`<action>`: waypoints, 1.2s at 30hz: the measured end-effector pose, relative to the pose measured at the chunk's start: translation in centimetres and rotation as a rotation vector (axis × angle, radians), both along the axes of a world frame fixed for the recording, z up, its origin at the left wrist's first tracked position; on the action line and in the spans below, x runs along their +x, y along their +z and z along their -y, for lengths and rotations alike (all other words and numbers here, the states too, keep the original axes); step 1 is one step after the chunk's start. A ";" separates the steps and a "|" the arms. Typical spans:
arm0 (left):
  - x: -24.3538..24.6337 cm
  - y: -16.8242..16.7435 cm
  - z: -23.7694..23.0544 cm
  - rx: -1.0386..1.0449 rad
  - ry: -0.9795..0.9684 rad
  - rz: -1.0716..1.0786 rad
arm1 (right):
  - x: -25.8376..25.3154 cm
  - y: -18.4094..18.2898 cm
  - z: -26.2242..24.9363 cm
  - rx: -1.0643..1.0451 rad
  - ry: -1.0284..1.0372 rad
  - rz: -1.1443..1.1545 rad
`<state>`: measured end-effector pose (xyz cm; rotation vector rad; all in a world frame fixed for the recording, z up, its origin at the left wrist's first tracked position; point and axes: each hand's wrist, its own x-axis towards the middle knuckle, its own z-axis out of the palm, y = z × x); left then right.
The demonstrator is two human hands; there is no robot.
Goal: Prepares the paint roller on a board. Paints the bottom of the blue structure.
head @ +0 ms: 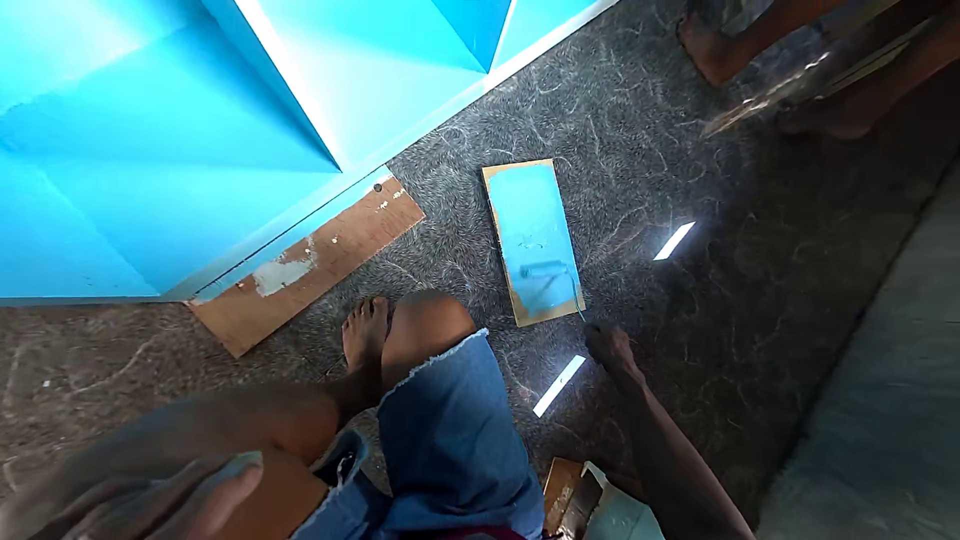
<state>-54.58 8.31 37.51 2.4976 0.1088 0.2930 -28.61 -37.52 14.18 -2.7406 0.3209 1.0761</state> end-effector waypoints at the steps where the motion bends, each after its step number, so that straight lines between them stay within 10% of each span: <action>1: 0.1 -0.2 0.0 0.008 -0.004 0.005 | 1.5 -0.3 -1.0 0.010 0.009 0.018; 12: 0.1 -0.8 -0.9 -0.006 -0.022 -0.025 | 0.5 0.5 1.4 -0.004 -0.007 -0.047; 25: -0.5 0.0 1.0 0.107 -0.026 -0.072 | 16.3 -4.2 -8.2 0.104 -0.006 0.155; 36: -0.5 0.0 0.2 0.134 0.087 -0.107 | 9.8 0.0 -3.3 -0.012 0.155 0.118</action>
